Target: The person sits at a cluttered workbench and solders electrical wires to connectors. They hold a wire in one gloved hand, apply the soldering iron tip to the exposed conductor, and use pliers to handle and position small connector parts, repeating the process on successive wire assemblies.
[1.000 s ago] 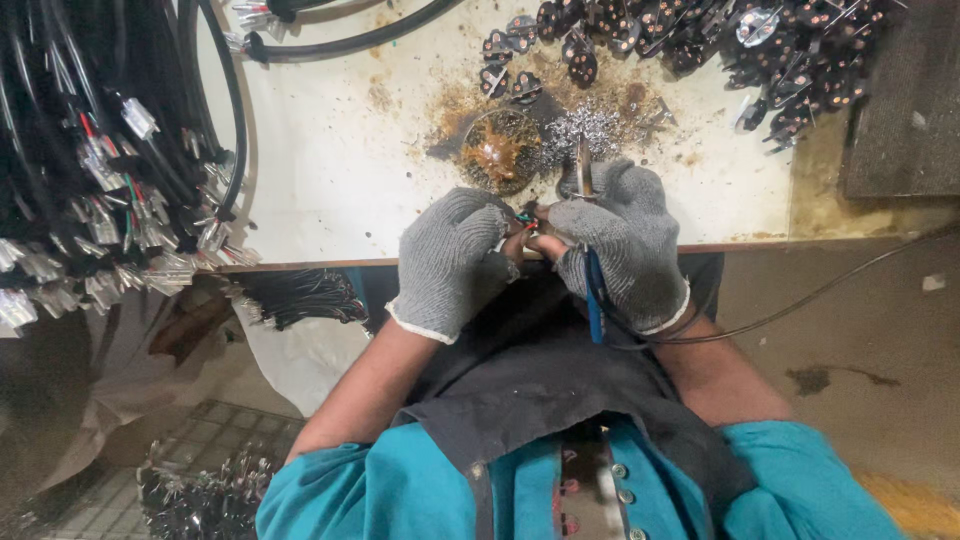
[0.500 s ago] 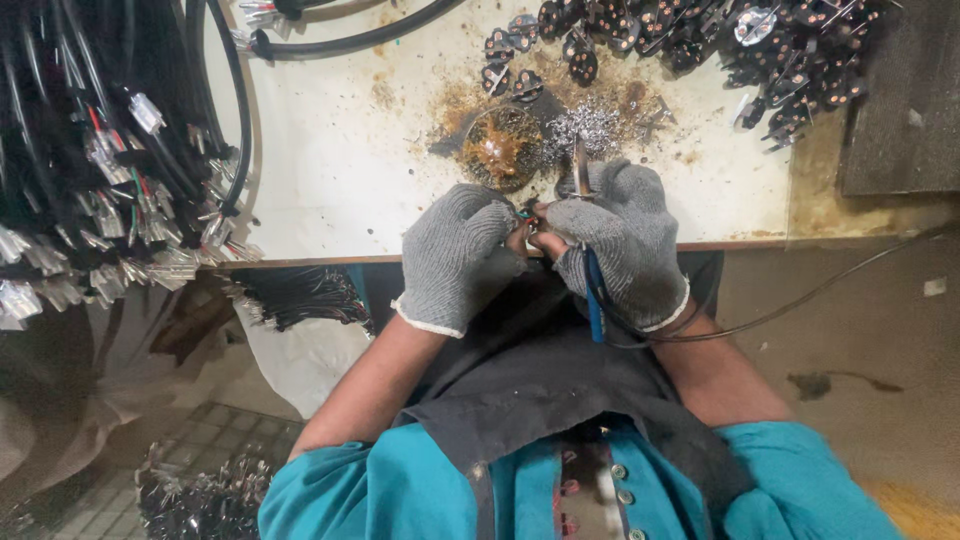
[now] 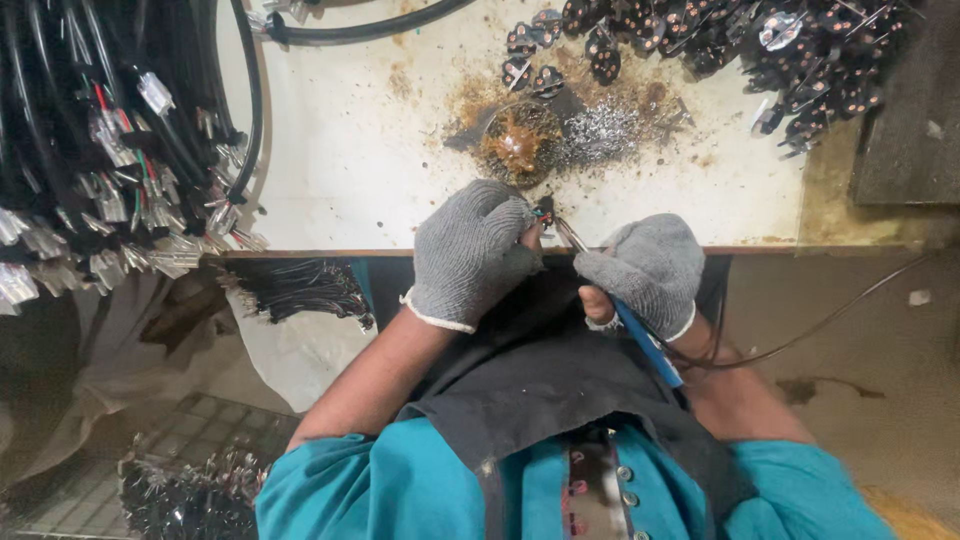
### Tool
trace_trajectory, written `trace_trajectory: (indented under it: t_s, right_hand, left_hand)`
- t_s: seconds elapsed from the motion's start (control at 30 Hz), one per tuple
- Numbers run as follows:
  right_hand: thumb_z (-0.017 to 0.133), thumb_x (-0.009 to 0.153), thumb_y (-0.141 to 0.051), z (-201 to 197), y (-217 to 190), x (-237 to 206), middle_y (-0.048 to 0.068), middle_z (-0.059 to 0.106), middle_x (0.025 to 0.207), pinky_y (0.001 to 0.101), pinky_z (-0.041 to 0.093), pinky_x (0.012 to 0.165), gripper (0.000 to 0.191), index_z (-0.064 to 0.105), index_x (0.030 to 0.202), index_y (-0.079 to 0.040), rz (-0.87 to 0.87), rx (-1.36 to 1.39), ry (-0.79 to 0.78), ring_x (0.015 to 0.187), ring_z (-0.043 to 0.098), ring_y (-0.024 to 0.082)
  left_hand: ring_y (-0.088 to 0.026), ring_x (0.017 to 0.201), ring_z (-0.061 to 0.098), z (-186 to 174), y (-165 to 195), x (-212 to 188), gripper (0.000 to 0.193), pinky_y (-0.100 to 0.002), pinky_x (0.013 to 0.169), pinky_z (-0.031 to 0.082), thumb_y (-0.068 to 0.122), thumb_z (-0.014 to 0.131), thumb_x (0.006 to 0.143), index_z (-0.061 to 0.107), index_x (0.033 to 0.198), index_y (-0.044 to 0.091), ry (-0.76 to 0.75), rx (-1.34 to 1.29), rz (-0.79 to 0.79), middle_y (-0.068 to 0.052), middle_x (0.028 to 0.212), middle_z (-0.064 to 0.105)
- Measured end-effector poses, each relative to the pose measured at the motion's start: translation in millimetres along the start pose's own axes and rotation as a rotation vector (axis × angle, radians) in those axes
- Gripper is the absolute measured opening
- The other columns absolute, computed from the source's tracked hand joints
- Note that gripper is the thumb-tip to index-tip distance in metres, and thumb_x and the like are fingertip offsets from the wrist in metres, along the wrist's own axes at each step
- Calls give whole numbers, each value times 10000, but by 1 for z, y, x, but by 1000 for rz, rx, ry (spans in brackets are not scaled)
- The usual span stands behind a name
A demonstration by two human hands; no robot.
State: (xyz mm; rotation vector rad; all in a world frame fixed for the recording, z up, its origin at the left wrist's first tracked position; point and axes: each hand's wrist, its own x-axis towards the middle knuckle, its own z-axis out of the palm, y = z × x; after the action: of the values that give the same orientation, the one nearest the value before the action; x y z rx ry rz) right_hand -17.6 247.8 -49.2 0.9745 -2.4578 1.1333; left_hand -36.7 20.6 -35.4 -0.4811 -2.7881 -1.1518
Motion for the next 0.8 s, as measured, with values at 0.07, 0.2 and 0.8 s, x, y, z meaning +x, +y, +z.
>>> trace_trajectory:
  t_s: [0.07,0.2,0.8]
  right_hand:
    - [761,855,-359,1,6,-11,40,618,733,440,474,693,188,767,930,-187,33,-102,-102,719,645,296]
    - [779,772,-346,4,8,-25,37,640,746,452,472,685,219,761,927,-192,91,-114,-141,730,650,296]
    - [695,917,-337,24,4,-32,-39,684,593,333,545,472,223,737,775,-170,1001,533,-599,494,686,165]
  left_hand:
    - [-308,841,677,0,-1,1,132,-430,730,551,141,776,829,647,851,116,10,-17,3,-89,924,669]
    - [-309,864,678,-1,-3,2,154,-426,751,554,153,777,862,630,865,107,-15,-41,13,-93,933,666]
    - [-306,943,675,-7,-8,-1,237,-414,778,554,186,784,776,651,961,124,-86,-41,43,-87,1047,666]
